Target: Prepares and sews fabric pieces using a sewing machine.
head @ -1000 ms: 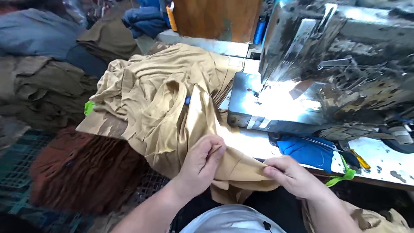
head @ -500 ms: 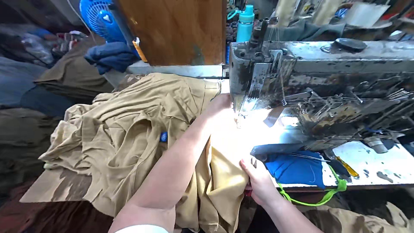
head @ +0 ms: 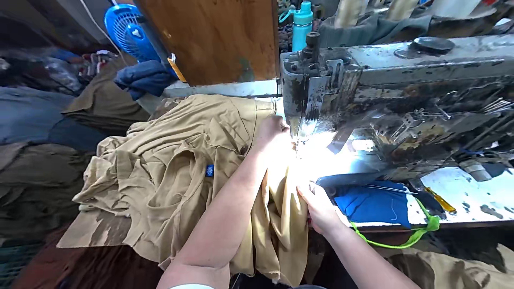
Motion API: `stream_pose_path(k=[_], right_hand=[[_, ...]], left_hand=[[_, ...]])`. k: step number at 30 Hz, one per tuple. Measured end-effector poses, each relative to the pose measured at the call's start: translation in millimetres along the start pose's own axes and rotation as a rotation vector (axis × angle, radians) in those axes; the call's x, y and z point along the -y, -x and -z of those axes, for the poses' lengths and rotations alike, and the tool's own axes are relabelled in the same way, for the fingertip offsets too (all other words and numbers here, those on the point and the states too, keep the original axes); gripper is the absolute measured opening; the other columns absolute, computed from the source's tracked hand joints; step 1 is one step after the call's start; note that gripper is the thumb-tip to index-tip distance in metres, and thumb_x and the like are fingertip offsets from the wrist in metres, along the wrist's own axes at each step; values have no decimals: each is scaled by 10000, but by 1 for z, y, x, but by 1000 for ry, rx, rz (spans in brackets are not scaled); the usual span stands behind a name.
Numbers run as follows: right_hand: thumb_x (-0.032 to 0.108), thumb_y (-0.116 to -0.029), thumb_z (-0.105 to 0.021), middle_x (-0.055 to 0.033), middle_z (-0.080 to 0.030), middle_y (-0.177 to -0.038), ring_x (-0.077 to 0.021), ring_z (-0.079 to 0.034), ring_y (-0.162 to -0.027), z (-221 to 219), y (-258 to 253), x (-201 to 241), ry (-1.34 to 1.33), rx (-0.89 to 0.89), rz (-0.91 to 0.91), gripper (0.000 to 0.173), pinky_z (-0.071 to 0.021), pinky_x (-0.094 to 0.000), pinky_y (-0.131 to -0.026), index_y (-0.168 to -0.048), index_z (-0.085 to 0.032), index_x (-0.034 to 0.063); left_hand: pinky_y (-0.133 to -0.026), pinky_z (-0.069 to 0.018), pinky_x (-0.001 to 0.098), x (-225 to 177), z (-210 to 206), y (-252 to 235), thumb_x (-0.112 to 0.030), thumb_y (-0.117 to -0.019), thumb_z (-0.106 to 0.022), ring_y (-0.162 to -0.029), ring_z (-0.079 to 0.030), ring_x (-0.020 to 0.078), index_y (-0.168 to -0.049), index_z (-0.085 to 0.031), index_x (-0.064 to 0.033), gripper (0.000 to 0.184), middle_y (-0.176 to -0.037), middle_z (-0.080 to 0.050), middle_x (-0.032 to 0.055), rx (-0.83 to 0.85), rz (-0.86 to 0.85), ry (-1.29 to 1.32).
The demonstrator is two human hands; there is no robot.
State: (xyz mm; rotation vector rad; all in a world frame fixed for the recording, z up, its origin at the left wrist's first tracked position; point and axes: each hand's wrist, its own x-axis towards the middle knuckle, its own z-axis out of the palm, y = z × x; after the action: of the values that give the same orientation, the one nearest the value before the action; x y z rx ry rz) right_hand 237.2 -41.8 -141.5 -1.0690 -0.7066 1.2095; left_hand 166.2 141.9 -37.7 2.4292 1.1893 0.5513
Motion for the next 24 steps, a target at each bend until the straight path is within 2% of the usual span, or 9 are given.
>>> stream_pose_path(k=[3,5,7,10,14,16,19,22,24], right_hand=[[165,-1057,-501,-32,-697,-849,-97,-697,-790,4,3,3,78,49,19,201,-605,-290,-750,-1030,-645,28],[191,-1060,-515,12,-656,-750,-51,-622,-617,13,24,1,140,60,-65,185,-545,-231,-567,-983,-626,65],[210,-1059,-533,70,-561,-661,-6,-451,-479,32,54,-12,206,72,-56,173,-394,-182,-440,-945,-616,109],[200,-1017,-606,66,-624,-823,5,-479,-538,67,92,-25,379,-61,114,228,-426,-170,-473,-1185,-666,57],[117,-1010,-600,8,-636,-981,10,-526,-610,74,112,-19,464,-129,393,210,-480,-153,-529,-1173,-694,24],[121,-1043,-534,11,-631,-983,26,-531,-660,72,117,-14,561,-25,466,220,-484,-146,-581,-1168,-695,38],[210,-1058,-444,10,-620,-801,-51,-559,-646,73,129,0,985,75,376,307,-503,-235,-605,-1213,-672,75],[280,-1025,-571,-148,-667,-989,-278,-670,-843,80,142,11,1219,118,22,359,-562,-490,-771,-1294,-569,42],[251,-989,-653,-139,-671,-1018,-232,-670,-848,84,152,8,1220,88,174,316,-577,-408,-780,-1201,-620,19]], left_hand=[[-891,-531,515,8,7,17,-193,-971,-674,-972,-675,313,-1071,-719,19,239,-1027,-702,197,-184,-14,120],[-1017,-512,440,7,26,55,-252,-1012,-629,-1199,-624,282,-1280,-669,-5,366,-1323,-627,196,-201,-125,41],[-877,-550,330,2,46,110,-184,-996,-609,-1040,-655,185,-1108,-716,-23,223,-1206,-670,147,-153,-323,-43],[-777,-610,378,-12,52,198,-165,-968,-625,-929,-709,135,-998,-781,-141,161,-1095,-732,-12,307,-514,-177],[-685,-583,504,-12,15,235,-3,-966,-579,-952,-723,322,-1374,-640,-145,435,-1453,-586,100,901,-506,-496],[-725,-572,542,-1,-5,241,-28,-991,-556,-966,-712,344,-1332,-682,-174,391,-1440,-595,102,1009,-471,-498],[-836,-573,544,16,-28,265,-107,-1038,-545,-1018,-728,311,-1114,-758,-84,227,-1211,-729,107,772,-454,-164],[-897,-589,364,10,-50,292,-89,-1015,-563,-1008,-719,201,-1098,-769,-65,224,-1093,-739,107,321,-437,143],[-970,-560,293,-3,-61,299,-97,-1038,-564,-1102,-688,179,-1110,-758,-36,215,-1172,-713,147,112,-520,250]])
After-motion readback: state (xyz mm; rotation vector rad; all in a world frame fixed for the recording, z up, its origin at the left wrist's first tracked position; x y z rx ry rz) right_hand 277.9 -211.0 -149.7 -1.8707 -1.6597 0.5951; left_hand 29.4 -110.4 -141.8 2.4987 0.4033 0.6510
